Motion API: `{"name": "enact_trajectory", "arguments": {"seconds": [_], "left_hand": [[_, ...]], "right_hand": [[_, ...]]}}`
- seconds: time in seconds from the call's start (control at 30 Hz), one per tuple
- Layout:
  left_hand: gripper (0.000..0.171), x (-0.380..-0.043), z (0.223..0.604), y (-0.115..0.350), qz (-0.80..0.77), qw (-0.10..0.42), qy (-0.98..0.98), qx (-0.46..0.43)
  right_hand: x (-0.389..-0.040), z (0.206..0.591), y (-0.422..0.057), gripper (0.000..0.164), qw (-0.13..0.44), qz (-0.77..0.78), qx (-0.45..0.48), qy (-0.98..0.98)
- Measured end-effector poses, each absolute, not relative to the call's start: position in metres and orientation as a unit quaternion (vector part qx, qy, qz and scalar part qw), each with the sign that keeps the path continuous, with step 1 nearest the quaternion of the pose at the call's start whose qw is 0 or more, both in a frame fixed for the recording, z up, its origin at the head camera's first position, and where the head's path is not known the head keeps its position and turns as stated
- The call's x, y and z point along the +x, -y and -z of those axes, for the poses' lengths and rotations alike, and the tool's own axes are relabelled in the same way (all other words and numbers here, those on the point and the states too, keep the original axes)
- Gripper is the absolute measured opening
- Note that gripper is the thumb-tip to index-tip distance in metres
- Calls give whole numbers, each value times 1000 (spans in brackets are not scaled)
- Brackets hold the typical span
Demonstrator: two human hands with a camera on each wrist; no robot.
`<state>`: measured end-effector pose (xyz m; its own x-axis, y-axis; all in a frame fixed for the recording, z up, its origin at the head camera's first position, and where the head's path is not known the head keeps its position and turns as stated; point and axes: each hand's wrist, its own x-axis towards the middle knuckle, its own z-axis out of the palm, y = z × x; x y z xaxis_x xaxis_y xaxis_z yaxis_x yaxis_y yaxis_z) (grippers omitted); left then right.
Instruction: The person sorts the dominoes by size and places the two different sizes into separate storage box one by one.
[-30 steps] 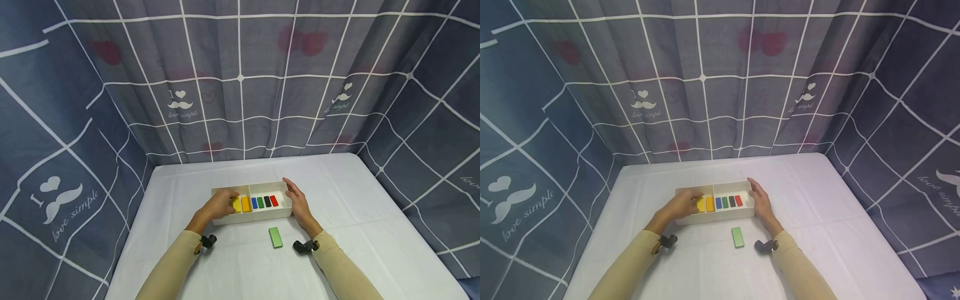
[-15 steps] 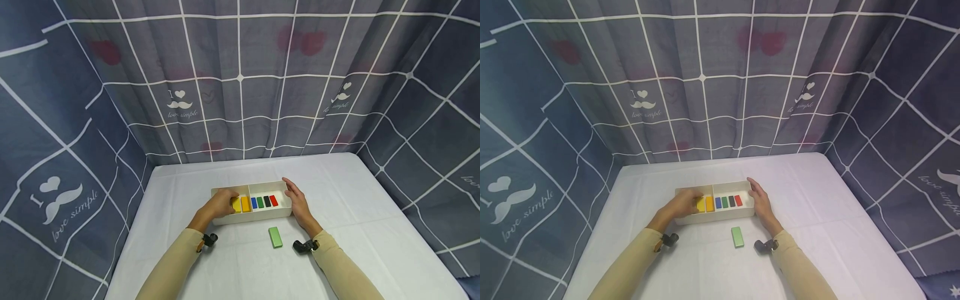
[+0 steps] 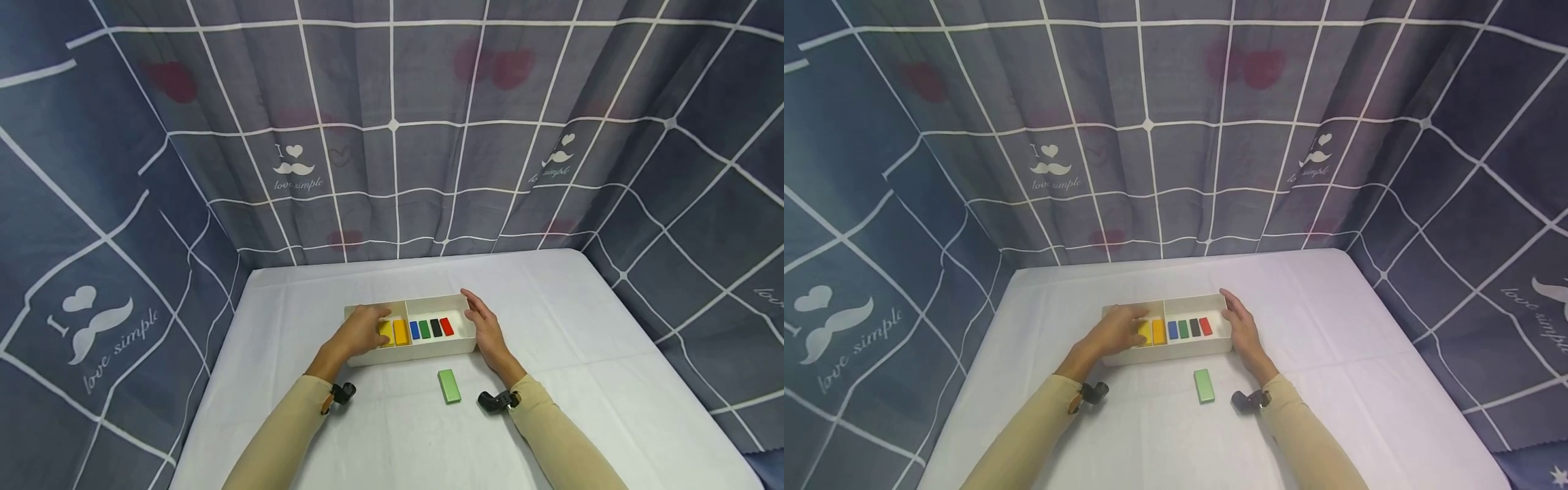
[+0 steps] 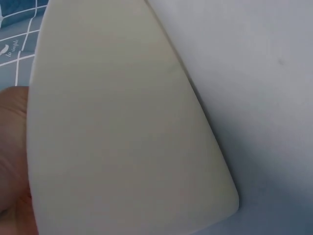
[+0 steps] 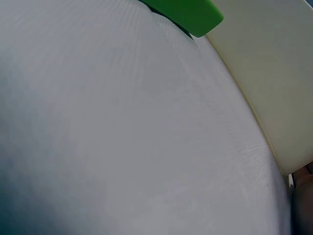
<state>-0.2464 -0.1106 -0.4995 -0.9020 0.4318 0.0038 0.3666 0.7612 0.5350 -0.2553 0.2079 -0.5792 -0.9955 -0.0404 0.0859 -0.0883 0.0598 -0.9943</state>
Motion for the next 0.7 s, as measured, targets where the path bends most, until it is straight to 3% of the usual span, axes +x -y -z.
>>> {"name": "enact_trajectory", "arguments": {"seconds": [0.33,0.7], "left_hand": [[66,-238,497,103,-338,8,-908,249],[72,-218,490,94,-442,11,-859,257]], "right_hand": [[-256,578,-208,54,20,-681,37,732],[-254,577,-207,52,20,-687,41,725]]}}
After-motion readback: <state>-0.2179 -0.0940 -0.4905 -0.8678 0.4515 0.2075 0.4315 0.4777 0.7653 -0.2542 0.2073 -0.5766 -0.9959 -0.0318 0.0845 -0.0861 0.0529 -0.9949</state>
